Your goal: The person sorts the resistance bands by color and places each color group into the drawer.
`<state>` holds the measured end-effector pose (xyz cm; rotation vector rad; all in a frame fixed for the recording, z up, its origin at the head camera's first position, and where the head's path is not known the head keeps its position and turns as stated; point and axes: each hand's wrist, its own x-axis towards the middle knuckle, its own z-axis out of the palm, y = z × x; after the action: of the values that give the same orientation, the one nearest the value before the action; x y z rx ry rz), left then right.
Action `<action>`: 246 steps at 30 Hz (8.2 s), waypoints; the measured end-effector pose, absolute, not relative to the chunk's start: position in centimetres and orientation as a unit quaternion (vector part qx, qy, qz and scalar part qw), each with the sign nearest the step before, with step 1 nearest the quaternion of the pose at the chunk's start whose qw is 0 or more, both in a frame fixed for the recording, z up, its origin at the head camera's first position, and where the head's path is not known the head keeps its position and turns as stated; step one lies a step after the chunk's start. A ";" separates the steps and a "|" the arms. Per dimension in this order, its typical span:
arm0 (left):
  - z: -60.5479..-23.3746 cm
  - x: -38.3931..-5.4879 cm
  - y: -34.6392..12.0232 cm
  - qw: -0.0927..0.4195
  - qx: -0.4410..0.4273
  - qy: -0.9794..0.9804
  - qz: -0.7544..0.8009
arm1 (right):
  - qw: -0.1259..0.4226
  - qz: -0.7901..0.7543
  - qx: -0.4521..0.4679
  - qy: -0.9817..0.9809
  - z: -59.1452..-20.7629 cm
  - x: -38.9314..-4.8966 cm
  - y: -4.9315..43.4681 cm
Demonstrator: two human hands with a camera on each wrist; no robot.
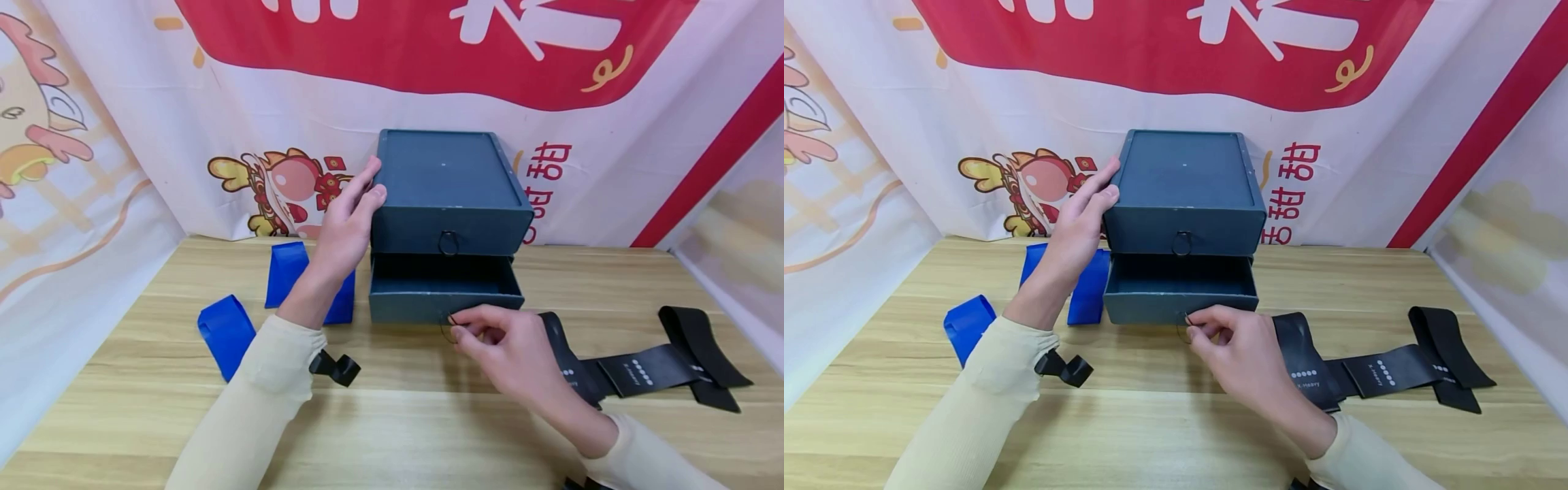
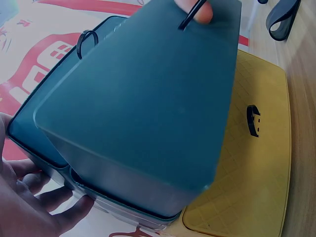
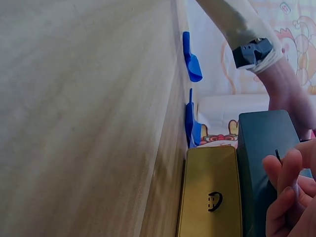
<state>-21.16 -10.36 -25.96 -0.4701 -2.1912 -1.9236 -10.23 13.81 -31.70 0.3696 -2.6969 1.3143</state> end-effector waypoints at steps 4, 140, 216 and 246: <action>-26.0 -21.1 -10.4 0.096 -0.155 -0.741 -0.646 | 0.048 0.431 0.121 -0.893 -31.5 -9.5 13.9; -26.2 -21.0 -10.1 0.107 -0.153 -0.740 -0.647 | -0.037 0.371 0.095 -0.923 -32.9 -17.7 31.5; -26.3 -21.3 -10.4 0.102 -0.153 -0.739 -0.648 | 0.208 0.516 0.276 -0.784 -25.8 -14.3 18.7; -26.1 -21.1 -10.5 0.101 -0.153 -0.746 -0.640 | 0.189 0.387 0.266 -0.862 -29.7 -16.5 20.2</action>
<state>-21.11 -10.47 -26.10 -0.4506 -2.2035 -1.8916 -16.50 20.18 -29.74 0.7488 -2.4249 1.0894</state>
